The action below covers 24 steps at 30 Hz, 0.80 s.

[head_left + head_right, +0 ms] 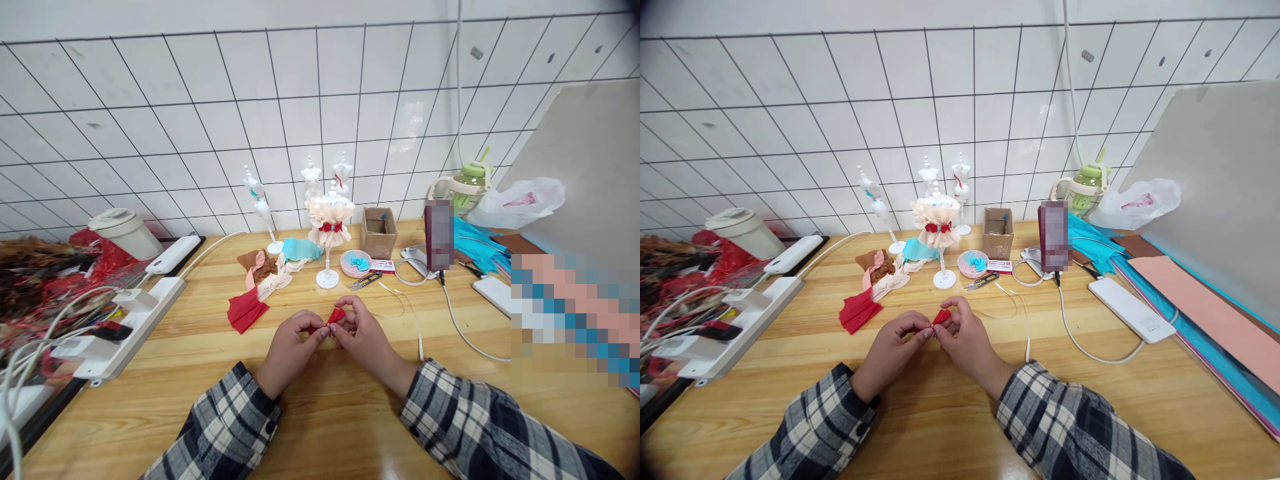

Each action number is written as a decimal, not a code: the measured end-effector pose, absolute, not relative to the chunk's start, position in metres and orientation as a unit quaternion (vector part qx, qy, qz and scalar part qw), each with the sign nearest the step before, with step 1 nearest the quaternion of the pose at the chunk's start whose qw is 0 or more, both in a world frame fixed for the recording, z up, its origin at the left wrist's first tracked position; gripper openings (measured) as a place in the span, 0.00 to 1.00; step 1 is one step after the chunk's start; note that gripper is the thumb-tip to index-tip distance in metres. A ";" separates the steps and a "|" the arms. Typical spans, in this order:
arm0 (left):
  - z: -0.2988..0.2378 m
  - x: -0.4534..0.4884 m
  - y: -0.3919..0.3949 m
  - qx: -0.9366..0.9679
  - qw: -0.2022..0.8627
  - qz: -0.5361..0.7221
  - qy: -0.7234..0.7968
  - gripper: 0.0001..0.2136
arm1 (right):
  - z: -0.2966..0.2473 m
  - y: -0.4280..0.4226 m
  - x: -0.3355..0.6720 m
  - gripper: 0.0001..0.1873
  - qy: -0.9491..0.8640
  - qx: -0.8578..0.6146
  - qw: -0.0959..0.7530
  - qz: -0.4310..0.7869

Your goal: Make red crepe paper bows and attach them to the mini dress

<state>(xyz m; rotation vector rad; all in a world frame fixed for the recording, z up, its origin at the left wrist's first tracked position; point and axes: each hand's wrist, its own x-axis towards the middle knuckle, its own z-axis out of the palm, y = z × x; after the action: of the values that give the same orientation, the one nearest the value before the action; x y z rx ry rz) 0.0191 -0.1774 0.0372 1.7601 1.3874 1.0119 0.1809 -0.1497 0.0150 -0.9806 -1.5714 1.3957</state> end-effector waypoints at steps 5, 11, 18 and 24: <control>0.038 0.020 -0.178 0.666 0.330 0.398 0.537 0.09 | 0.018 -0.153 0.183 0.14 -0.672 -0.394 0.403 0.481; 0.036 0.017 -0.178 0.640 0.289 0.447 0.555 0.08 | 0.021 -0.155 0.182 0.17 -0.575 -0.364 0.403 0.611; 0.036 0.013 -0.178 0.633 0.267 0.467 0.557 0.07 | 0.025 -0.149 0.189 0.21 -0.368 -0.316 0.277 0.829; 0.038 0.017 -0.181 0.664 0.238 0.440 0.556 0.08 | 0.020 -0.145 0.191 0.17 -0.320 -0.295 0.237 0.868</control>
<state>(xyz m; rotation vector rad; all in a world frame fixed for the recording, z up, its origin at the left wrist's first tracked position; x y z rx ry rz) 0.0174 -0.1812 0.0385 1.8194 1.5242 1.2047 0.1912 -0.1454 0.0198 -0.8100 -0.8780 2.3808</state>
